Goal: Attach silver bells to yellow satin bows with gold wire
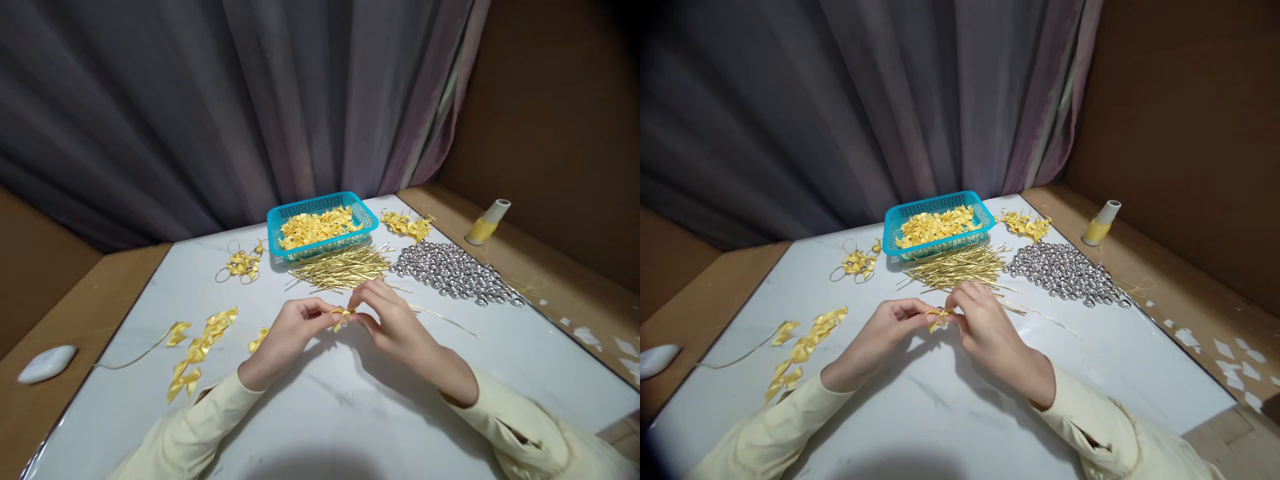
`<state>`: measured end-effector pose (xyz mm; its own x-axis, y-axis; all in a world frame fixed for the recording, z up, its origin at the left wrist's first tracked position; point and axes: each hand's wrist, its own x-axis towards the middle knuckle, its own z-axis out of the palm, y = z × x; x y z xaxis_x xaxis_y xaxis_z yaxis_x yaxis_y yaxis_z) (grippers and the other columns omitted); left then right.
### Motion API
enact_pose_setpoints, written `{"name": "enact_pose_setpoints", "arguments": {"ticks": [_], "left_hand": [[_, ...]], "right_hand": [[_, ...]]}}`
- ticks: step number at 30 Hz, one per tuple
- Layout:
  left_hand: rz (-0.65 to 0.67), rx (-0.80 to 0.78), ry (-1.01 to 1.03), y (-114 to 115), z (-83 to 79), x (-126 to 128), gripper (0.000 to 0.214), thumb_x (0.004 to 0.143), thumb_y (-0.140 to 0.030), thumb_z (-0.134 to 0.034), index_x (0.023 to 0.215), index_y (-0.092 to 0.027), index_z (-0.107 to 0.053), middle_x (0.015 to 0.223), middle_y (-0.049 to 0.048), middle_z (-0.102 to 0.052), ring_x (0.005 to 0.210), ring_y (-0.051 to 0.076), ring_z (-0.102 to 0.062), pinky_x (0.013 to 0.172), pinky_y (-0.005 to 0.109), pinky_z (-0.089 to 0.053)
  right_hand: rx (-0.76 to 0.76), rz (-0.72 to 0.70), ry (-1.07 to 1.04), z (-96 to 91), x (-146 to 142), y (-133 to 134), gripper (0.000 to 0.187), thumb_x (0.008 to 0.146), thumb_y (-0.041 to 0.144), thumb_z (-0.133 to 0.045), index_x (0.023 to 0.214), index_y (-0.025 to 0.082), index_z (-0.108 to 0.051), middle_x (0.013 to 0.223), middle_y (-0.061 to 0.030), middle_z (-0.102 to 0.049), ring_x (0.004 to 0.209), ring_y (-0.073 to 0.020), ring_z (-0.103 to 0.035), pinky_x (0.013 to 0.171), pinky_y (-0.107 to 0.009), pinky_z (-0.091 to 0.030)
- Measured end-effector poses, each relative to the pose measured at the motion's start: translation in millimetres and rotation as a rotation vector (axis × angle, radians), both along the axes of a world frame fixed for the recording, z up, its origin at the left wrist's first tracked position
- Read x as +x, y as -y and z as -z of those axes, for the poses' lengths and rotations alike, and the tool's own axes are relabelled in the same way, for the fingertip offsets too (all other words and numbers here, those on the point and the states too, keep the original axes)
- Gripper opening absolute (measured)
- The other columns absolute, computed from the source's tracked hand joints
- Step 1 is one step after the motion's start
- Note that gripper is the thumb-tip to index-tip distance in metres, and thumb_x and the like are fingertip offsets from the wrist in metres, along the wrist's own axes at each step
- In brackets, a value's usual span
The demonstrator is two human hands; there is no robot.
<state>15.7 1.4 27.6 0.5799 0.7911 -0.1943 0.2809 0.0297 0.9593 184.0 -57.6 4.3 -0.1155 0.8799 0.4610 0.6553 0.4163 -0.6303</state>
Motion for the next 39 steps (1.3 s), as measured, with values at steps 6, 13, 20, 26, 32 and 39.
{"name": "enact_pose_setpoints", "arguments": {"ticks": [6, 13, 20, 26, 32, 39], "left_hand": [[0.014, -0.028, 0.002, 0.4, -2.9, 0.4, 0.013, 0.072, -0.029, -0.064, 0.072, -0.017, -0.069, 0.077, 0.0035, -0.069, 0.071, 0.015, -0.058, 0.067, 0.024, -0.042], [0.014, 0.047, -0.031, 1.4, -1.7, -0.5, 0.019, 0.072, -0.035, -0.064, 0.075, -0.016, -0.069, 0.077, 0.0045, -0.069, 0.071, 0.016, -0.058, 0.066, 0.026, -0.043], [0.019, 0.127, -0.079, 3.5, -2.0, 0.2, 0.022, 0.073, -0.037, -0.061, 0.075, -0.017, -0.069, 0.076, 0.0043, -0.067, 0.068, 0.016, -0.056, 0.064, 0.026, -0.042], [0.031, 0.096, -0.017, 3.2, 1.2, -0.6, 0.017, 0.074, -0.035, -0.063, 0.077, -0.019, -0.068, 0.076, 0.0017, -0.065, 0.07, 0.014, -0.054, 0.065, 0.024, -0.04], [0.058, 0.088, 0.025, 2.8, 4.1, -1.8, 0.017, 0.078, -0.033, -0.059, 0.078, -0.018, -0.065, 0.078, 0.0017, -0.063, 0.072, 0.013, -0.052, 0.067, 0.024, -0.039], [0.061, 0.1, 0.013, 2.9, 4.9, -1.4, 0.017, 0.079, -0.033, -0.059, 0.078, -0.017, -0.065, 0.083, 0.0029, -0.064, 0.075, 0.014, -0.052, 0.068, 0.025, -0.039]], "right_hand": [[-0.01, -0.023, -0.005, 3.5, 2.6, -3.4, 0.01, 0.083, 0.013, -0.049, 0.074, 0.018, -0.051, 0.077, -0.0046, -0.056, 0.078, -0.0182, -0.048, 0.07, -0.031, -0.036], [-0.111, -0.04, -0.116, 3.6, 5.9, -6.8, 0.009, 0.08, 0.016, -0.056, 0.072, 0.018, -0.056, 0.074, -0.0025, -0.059, 0.076, -0.0167, -0.052, 0.069, -0.03, -0.038], [-0.105, -0.023, -0.143, 2.5, 4.5, -5.5, 0.01, 0.08, 0.018, -0.057, 0.07, 0.019, -0.058, 0.072, -0.0018, -0.059, 0.073, -0.0163, -0.051, 0.068, -0.031, -0.038], [-0.085, 0.015, -0.21, 1.0, 1.6, -3.8, 0.014, 0.079, 0.016, -0.058, 0.065, 0.018, -0.056, 0.068, -0.0019, -0.058, 0.07, -0.0164, -0.049, 0.067, -0.031, -0.038], [-0.086, 0.003, -0.26, -0.5, 0.6, -3.8, 0.014, 0.078, 0.018, -0.058, 0.065, 0.018, -0.057, 0.067, -0.0015, -0.058, 0.069, -0.0161, -0.05, 0.066, -0.031, -0.038], [-0.097, 0.011, -0.252, 0.7, 0.7, -4.6, 0.013, 0.078, 0.016, -0.058, 0.065, 0.018, -0.056, 0.068, -0.0013, -0.058, 0.069, -0.0155, -0.05, 0.065, -0.03, -0.038]]}}
